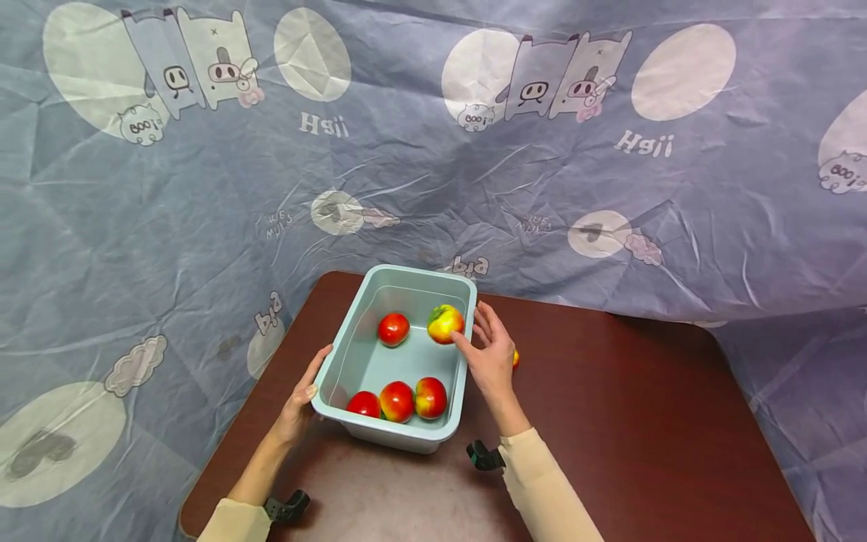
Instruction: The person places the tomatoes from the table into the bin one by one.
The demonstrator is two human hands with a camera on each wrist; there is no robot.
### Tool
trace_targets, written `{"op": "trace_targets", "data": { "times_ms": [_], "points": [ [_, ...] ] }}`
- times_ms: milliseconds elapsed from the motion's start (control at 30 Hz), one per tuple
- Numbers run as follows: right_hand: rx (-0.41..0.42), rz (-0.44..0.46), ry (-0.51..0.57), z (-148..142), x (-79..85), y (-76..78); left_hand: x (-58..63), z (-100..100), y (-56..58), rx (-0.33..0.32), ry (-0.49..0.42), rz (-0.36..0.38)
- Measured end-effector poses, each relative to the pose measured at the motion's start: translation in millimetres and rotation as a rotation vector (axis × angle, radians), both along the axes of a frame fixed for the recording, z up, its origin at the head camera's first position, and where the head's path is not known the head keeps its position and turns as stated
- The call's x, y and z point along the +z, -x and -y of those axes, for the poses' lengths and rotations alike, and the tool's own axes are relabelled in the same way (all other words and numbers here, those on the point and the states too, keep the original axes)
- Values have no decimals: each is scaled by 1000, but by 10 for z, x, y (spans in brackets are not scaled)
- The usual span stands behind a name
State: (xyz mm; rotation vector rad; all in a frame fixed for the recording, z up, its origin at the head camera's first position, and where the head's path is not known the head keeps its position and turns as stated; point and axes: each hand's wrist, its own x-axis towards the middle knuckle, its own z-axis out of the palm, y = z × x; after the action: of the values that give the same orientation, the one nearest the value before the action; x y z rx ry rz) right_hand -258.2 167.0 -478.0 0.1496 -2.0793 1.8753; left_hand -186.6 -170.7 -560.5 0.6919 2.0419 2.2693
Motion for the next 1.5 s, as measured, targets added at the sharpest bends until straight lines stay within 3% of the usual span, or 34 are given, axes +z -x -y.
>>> {"op": "trace_targets", "data": {
  "times_ms": [100, 333, 433, 667, 1000, 1300, 1500],
  "points": [
    [-11, 6, 39, -16, -10, -13, 2, -4, -5, 1, -3, -6],
    [-61, 23, 65, -26, 155, -134, 28, -3, -5, 6, 1, -17],
    [-91, 31, 69, -51, 133, -122, 38, -4, 6, 8, 1, -24],
    [-184, 54, 50, -207, -251, 59, 24, 2, 13, 5, -1, -12],
    [-304, 131, -128, -397, -588, 141, 8, 7, 22, -1, -16, -21],
    [-334, 253, -319, -582, -879, 198, -13, 17, 8, -8, -14, -17],
    [-334, 353, -377, -708, -1105, 224, -1, 5, 6, -9, -16, -14]
  ]
}}
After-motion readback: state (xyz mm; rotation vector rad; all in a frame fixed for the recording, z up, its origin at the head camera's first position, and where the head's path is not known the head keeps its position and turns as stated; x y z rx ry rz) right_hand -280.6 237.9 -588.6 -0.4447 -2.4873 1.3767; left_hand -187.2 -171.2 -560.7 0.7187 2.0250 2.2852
